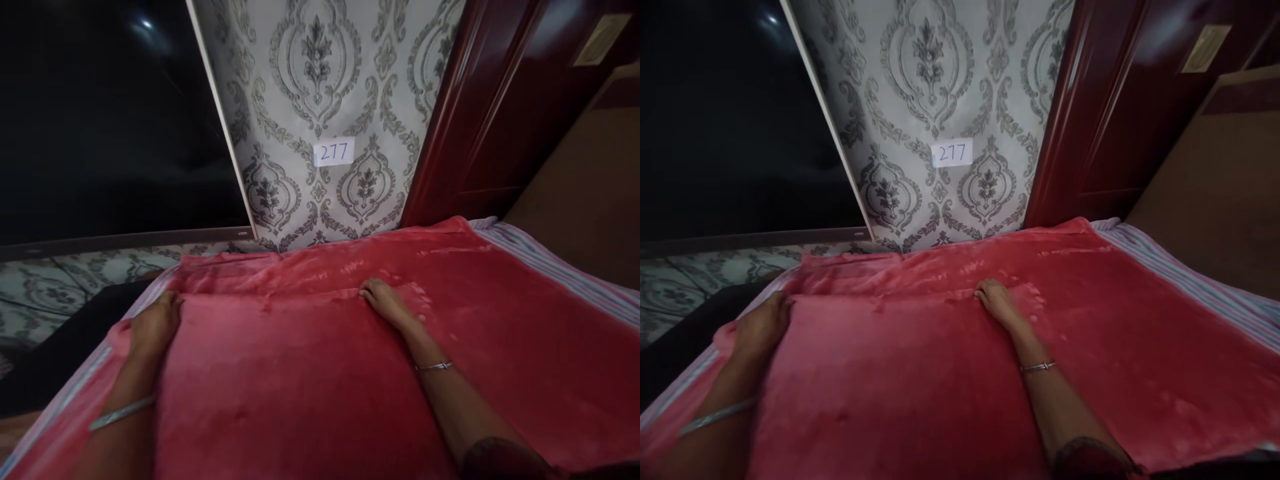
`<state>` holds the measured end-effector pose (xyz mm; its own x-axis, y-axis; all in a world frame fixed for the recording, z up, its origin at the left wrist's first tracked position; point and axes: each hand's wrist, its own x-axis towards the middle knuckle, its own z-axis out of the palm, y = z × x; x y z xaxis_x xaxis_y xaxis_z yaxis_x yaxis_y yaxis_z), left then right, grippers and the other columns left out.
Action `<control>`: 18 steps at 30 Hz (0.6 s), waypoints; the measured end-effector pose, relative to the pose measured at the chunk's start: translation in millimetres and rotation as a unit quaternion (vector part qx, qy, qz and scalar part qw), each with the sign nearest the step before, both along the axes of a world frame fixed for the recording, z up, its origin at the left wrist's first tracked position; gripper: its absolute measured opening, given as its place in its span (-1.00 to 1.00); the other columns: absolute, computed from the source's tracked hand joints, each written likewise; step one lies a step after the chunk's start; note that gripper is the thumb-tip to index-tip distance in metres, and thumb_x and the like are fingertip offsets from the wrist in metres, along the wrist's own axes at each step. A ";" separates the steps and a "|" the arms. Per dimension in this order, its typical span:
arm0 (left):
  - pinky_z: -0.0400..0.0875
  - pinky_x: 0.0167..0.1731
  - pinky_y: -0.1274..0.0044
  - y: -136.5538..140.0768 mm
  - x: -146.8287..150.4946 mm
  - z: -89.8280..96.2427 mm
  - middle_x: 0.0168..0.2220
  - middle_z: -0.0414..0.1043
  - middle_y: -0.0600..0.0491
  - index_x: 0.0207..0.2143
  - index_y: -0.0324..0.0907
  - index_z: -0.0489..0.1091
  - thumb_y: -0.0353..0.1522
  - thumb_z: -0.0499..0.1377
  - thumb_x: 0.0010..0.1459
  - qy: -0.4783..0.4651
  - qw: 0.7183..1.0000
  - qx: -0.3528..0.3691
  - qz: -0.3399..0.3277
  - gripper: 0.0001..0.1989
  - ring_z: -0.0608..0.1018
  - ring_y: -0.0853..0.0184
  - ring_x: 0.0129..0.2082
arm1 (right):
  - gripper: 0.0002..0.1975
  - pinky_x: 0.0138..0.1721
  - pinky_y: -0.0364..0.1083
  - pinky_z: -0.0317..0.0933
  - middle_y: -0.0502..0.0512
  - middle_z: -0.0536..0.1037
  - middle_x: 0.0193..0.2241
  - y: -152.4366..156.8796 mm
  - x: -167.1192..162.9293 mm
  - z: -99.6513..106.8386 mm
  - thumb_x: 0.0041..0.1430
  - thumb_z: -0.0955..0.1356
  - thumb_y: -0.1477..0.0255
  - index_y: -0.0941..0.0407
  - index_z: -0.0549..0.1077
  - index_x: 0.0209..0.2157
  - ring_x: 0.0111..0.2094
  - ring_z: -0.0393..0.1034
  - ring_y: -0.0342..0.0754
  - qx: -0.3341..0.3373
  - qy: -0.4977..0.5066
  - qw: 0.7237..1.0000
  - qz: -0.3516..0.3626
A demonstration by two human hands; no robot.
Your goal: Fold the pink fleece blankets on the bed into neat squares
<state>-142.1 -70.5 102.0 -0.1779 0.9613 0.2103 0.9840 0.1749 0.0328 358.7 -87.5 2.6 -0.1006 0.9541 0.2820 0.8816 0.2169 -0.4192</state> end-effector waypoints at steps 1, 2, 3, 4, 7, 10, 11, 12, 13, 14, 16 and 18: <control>0.41 -0.13 0.29 -3.8 1.7 5.7 -0.05 0.56 -0.35 0.11 -0.34 0.34 -0.21 -0.21 0.38 0.008 1.000 -0.005 0.000 -0.47 0.61 -0.03 -0.09 | -0.83 -0.17 -0.12 0.21 0.13 0.56 -0.31 -0.6 -1.1 0.4 0.30 0.28 0.49 0.11 0.47 -0.36 -0.24 0.42 -0.02 0.000 0.002 1.000 -0.002; 0.41 -0.14 0.30 -8.3 2.7 11.9 -0.06 0.57 -0.33 0.12 -0.33 0.33 -0.21 -0.22 0.39 0.017 1.000 -0.010 0.003 -0.48 0.62 -0.02 -0.10 | -0.83 -0.18 -0.13 0.22 0.13 0.56 -0.31 -1.1 -2.1 1.1 0.30 0.28 0.49 0.10 0.47 -0.36 -0.25 0.42 -0.02 0.002 0.004 1.000 -0.002; 0.41 -0.15 0.32 -13.1 3.1 18.5 -0.08 0.57 -0.32 0.13 -0.32 0.32 -0.21 -0.23 0.39 0.026 1.000 -0.014 0.007 -0.48 0.62 -0.01 -0.10 | -0.83 -0.19 -0.13 0.22 0.12 0.56 -0.32 -1.6 -2.9 2.3 0.30 0.28 0.49 0.10 0.47 -0.36 -0.25 0.43 -0.03 0.005 0.006 1.000 -0.001; 0.41 -0.16 0.33 -18.3 2.8 25.1 -0.09 0.58 -0.31 0.13 -0.31 0.32 -0.21 -0.23 0.40 0.033 0.999 -0.013 0.005 -0.48 0.63 0.00 -0.11 | -0.83 -0.19 -0.13 0.22 0.13 0.56 -0.32 -2.0 -3.5 3.9 0.30 0.27 0.49 0.11 0.46 -0.36 -0.26 0.43 -0.02 0.007 0.007 1.000 0.001; 0.41 -0.17 0.34 -32.8 -0.6 42.0 -0.10 0.58 -0.29 0.13 -0.31 0.31 -0.23 -0.22 0.41 0.052 0.999 0.001 -0.005 -0.50 0.63 0.02 -0.12 | -0.82 -0.19 -0.10 0.22 0.16 0.55 -0.30 -3.1 -1.5 10.6 0.33 0.24 0.48 0.11 0.44 -0.35 -0.24 0.42 0.00 0.042 0.009 0.999 -0.006; 0.41 -0.16 0.36 -44.0 -4.7 51.0 -0.08 0.57 -0.27 0.10 -0.30 0.32 -0.26 -0.17 0.41 0.072 0.997 0.003 -0.022 -0.56 0.62 0.04 -0.08 | -0.80 -0.16 -0.07 0.23 0.17 0.54 -0.30 -7.5 8.4 20.6 0.35 0.22 0.43 0.10 0.43 -0.33 -0.23 0.41 0.02 0.116 0.000 0.993 -0.005; 0.41 -0.16 0.37 -47.4 -5.7 52.1 -0.08 0.57 -0.26 0.10 -0.30 0.32 -0.26 -0.16 0.41 0.080 0.996 0.001 -0.030 -0.57 0.62 0.06 -0.07 | -0.80 -0.16 -0.07 0.24 0.17 0.53 -0.31 -10.5 13.2 24.5 0.35 0.22 0.42 0.09 0.43 -0.33 -0.23 0.41 0.03 0.139 -0.006 0.990 -0.001; 0.41 -0.16 0.39 -51.0 -6.4 52.4 -0.08 0.57 -0.25 0.09 -0.30 0.32 -0.26 -0.16 0.42 0.087 0.995 0.001 -0.042 -0.58 0.62 0.08 -0.06 | -0.79 -0.16 -0.06 0.24 0.17 0.52 -0.31 -14.3 18.5 28.7 0.35 0.21 0.40 0.09 0.43 -0.33 -0.22 0.41 0.04 0.158 -0.014 0.987 0.004; 0.41 -0.16 0.41 -54.9 -6.9 51.9 -0.07 0.57 -0.24 0.09 -0.30 0.33 -0.26 -0.15 0.42 0.094 0.994 0.003 -0.053 -0.58 0.62 0.09 -0.06 | -0.78 -0.15 -0.05 0.25 0.17 0.52 -0.32 -19.1 23.9 33.1 0.35 0.21 0.39 0.08 0.43 -0.33 -0.22 0.41 0.05 0.174 -0.021 0.985 0.007; 0.41 -0.16 0.41 -59.2 -7.5 51.0 -0.07 0.57 -0.23 0.09 -0.30 0.33 -0.26 -0.15 0.42 0.099 0.993 0.009 -0.065 -0.58 0.62 0.09 -0.06 | -0.77 -0.15 -0.04 0.26 0.17 0.51 -0.33 -24.7 29.3 37.6 0.36 0.20 0.38 0.08 0.43 -0.33 -0.22 0.41 0.05 0.189 -0.027 0.982 0.011; 0.42 -0.17 0.41 -69.6 -9.2 47.8 -0.06 0.57 -0.23 0.08 -0.30 0.34 -0.27 -0.13 0.41 0.103 0.991 0.029 -0.078 -0.59 0.62 0.08 -0.07 | -0.75 -0.16 -0.04 0.27 0.17 0.50 -0.34 -37.7 38.7 45.9 0.37 0.19 0.35 0.07 0.43 -0.33 -0.24 0.41 0.05 0.216 -0.034 0.976 0.015; 0.43 -0.18 0.41 -82.2 -12.5 43.1 -0.08 0.58 -0.22 0.05 -0.27 0.37 -0.27 -0.12 0.38 0.102 0.990 0.057 -0.078 -0.61 0.62 0.07 -0.07 | -0.73 -0.18 -0.04 0.29 0.16 0.50 -0.35 -51.7 45.8 51.9 0.38 0.18 0.33 0.07 0.44 -0.32 -0.27 0.42 0.05 0.235 -0.039 0.971 0.017</control>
<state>-154.7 -152.7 145.1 0.0290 0.9416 0.3355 0.9870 0.0261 -0.1586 404.5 -139.2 54.6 -0.1691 0.7173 0.6759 0.8958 0.3978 -0.1981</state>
